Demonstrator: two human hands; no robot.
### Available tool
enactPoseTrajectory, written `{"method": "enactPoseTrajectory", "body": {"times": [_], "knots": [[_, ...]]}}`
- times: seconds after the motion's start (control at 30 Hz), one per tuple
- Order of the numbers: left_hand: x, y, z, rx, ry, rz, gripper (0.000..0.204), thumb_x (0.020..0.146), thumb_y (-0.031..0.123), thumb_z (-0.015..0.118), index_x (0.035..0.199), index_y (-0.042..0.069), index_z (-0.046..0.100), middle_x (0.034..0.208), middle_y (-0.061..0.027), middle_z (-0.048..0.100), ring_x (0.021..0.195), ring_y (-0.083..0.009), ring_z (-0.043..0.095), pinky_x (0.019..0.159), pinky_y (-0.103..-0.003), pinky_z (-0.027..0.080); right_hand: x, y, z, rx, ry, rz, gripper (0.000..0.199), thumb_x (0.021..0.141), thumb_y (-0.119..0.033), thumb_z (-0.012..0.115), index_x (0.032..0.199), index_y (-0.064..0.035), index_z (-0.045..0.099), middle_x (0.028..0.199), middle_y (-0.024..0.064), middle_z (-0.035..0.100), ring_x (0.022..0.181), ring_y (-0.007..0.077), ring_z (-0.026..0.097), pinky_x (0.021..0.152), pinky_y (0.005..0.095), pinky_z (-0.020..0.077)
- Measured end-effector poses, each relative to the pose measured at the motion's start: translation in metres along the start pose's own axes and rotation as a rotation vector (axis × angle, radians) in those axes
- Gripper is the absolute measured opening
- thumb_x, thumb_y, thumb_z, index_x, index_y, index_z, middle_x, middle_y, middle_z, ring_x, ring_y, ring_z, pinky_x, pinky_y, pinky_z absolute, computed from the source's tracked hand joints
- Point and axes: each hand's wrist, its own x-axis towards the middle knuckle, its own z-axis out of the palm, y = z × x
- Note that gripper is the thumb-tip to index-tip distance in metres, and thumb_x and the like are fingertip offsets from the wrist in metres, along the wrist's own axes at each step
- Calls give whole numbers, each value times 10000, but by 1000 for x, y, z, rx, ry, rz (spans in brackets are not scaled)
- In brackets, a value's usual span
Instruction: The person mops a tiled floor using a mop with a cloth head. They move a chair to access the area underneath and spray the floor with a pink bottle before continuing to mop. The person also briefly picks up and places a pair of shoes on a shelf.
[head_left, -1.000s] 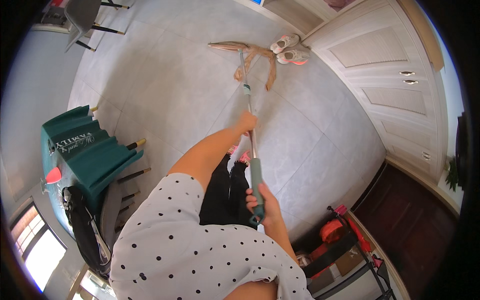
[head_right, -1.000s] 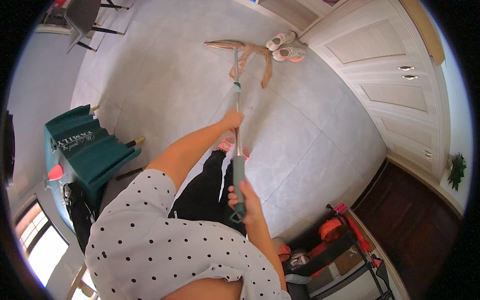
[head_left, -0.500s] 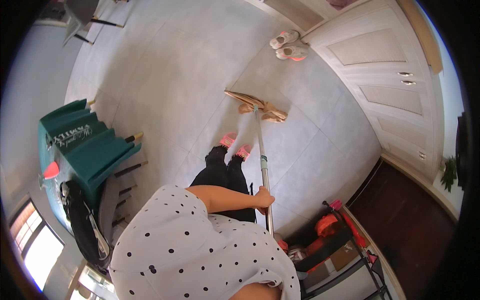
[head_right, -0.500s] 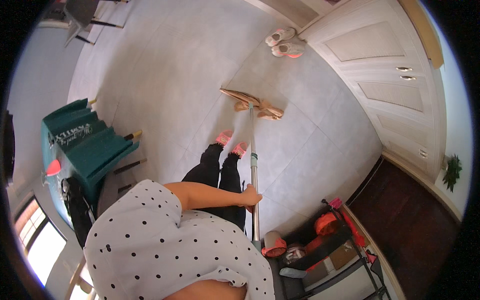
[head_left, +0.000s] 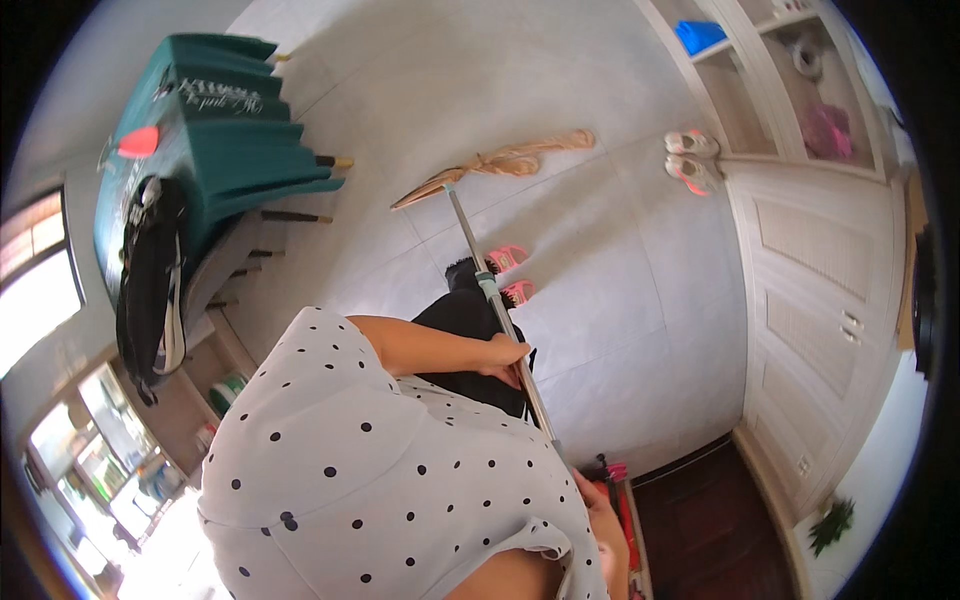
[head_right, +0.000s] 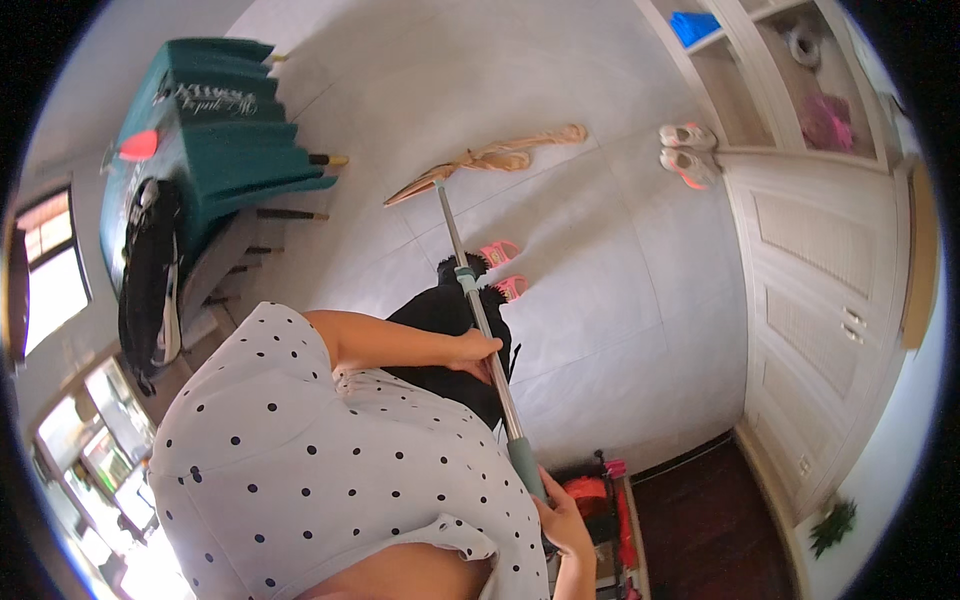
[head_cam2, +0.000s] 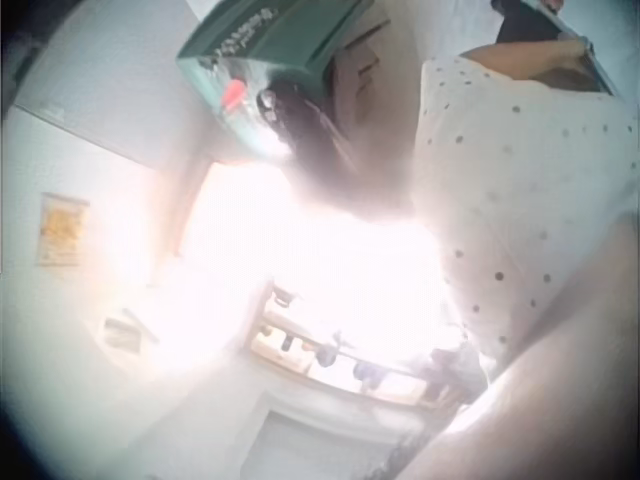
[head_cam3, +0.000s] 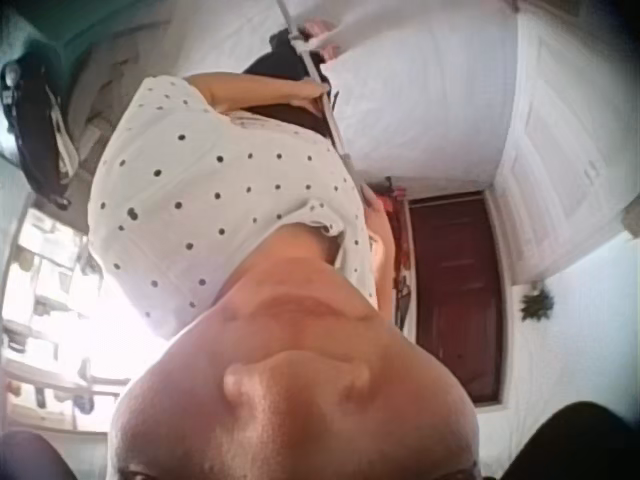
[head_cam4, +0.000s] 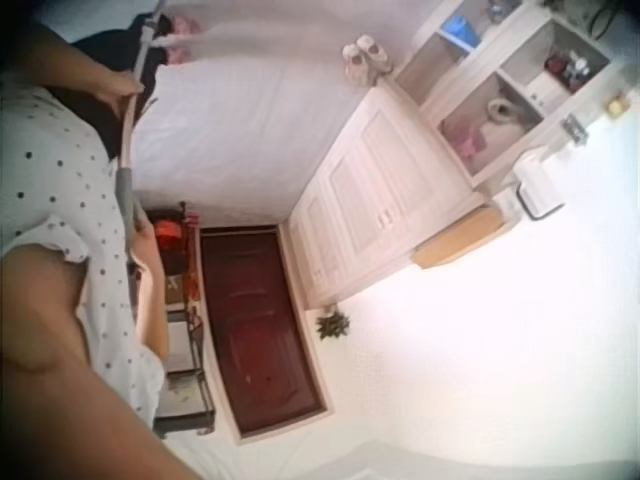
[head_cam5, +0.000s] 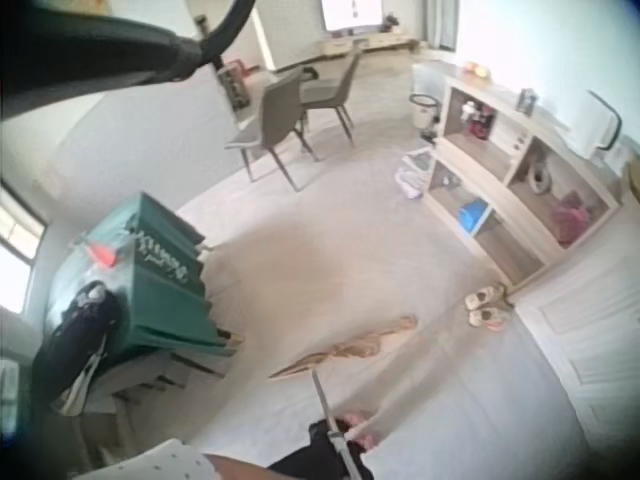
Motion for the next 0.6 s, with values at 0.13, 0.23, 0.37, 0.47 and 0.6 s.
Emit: {"method": "enactPoseTrajectory", "body": {"times": [0.13, 0.23, 0.37, 0.47, 0.6], "knots": [[-11, -4, -28, -281, -17, 82, 281, 799, 195, 430, 847, -80, 456, 841, -243, 541, 833, -385, 560, 780, -506, 452, 19, -52, 6, -541, -154, -220, 539, 795, -83, 552, 1273, 2, 318, 962, 73, 551, 798, 88, 522, 713, 208, 420], [-28, -11, -47, -427, -39, 163, 239, 771, 184, 431, 817, -48, 458, 841, -224, 538, 857, -375, 552, 816, -494, 434, 26, -91, 20, -799, -223, -128, 566, 790, -95, 559, 1283, 0, 296, 798, 62, 557, 645, 87, 526, 601, 221, 438], [-40, -37, -68, -590, -27, 263, 203, 747, 185, 423, 769, -13, 458, 829, -204, 544, 839, -362, 559, 817, -473, 434, 31, -134, 56, -948, -238, 42, 578, 778, -95, 574, 1284, -20, 305, 687, 49, 533, 510, 90, 504, 487, 236, 425], [-40, -43, -79, -664, -20, 320, 165, 730, 167, 397, 774, 14, 436, 826, -194, 541, 829, -351, 559, 815, -481, 428, 38, -138, 61, -1011, -237, -22, 546, 778, -84, 572, 1272, -44, 342, 680, 43, 522, 489, 88, 492, 468, 242, 427], [-45, -24, -90, -751, -29, 454, 169, 752, 201, 430, 696, 43, 452, 744, -132, 555, 707, -275, 577, 752, -425, 471, 44, -153, 93, -1061, -216, -64, 537, 781, -84, 568, 1270, -50, 348, 681, 39, 510, 485, 86, 485, 458, 249, 429]]}}
